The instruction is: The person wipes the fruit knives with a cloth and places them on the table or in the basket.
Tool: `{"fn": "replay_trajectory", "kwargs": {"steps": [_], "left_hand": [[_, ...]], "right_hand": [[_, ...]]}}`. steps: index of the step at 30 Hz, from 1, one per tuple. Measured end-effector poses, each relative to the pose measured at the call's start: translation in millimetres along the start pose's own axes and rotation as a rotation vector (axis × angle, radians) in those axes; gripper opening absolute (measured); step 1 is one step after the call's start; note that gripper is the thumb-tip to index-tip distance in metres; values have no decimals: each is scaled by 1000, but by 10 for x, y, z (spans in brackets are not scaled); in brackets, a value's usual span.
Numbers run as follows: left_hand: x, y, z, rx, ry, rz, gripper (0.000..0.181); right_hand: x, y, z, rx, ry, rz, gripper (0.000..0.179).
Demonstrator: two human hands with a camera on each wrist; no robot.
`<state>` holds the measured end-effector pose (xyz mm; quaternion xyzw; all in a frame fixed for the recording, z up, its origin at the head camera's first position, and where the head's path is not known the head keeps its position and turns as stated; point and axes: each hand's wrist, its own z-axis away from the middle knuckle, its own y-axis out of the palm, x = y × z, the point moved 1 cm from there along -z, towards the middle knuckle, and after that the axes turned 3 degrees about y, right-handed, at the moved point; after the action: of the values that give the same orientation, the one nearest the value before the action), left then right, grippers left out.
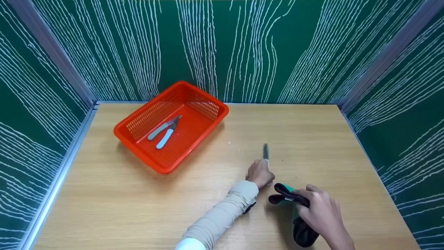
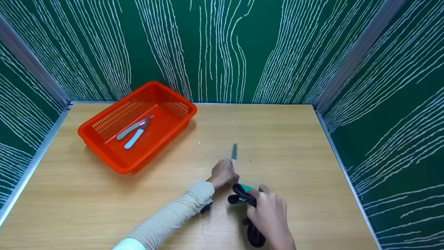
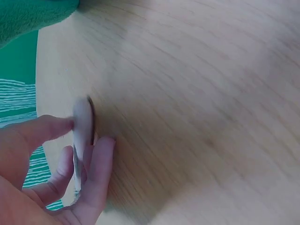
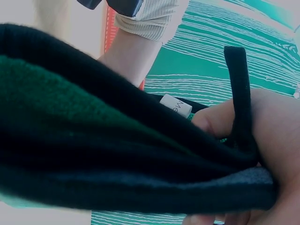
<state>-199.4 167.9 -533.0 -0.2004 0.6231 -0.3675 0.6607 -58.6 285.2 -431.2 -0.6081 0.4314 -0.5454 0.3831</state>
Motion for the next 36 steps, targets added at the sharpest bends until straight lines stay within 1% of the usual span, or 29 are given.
{"fn": "replay_trajectory", "kwargs": {"steps": [4,8,11,15,19,23,25,28,32,34,36], "left_hand": [[33,-22,-20,-17,34,-36,20],[65,-49,-27,-39,38,-65,22],[94,-71,-26,-64,28,-78,21],[137,-105,-37,-78,-5,-55,23],[190,-140,-59,-65,-32,34,24],[268,-184,-82,-85,-11,161,17],[307,-215,-90,-108,1,228,18],[358,-260,-105,-142,1,318,23],[412,-311,-139,-183,-9,392,24],[430,-339,-156,-205,-2,431,24],[450,-351,-179,-238,33,520,24]], "right_hand": [[-2,-2,4,19,25,8,27],[-8,5,24,-9,14,0,27],[-13,4,39,-22,9,-16,26],[-11,-6,31,7,33,-23,25],[-16,-16,16,37,61,-15,25],[-29,-26,15,49,68,-10,25],[-33,-32,17,52,72,-12,25],[-38,-39,12,54,82,-12,25],[-45,-36,2,59,97,-8,25],[-47,-31,0,60,101,-6,25],[-52,-21,4,42,94,-8,25]]}}
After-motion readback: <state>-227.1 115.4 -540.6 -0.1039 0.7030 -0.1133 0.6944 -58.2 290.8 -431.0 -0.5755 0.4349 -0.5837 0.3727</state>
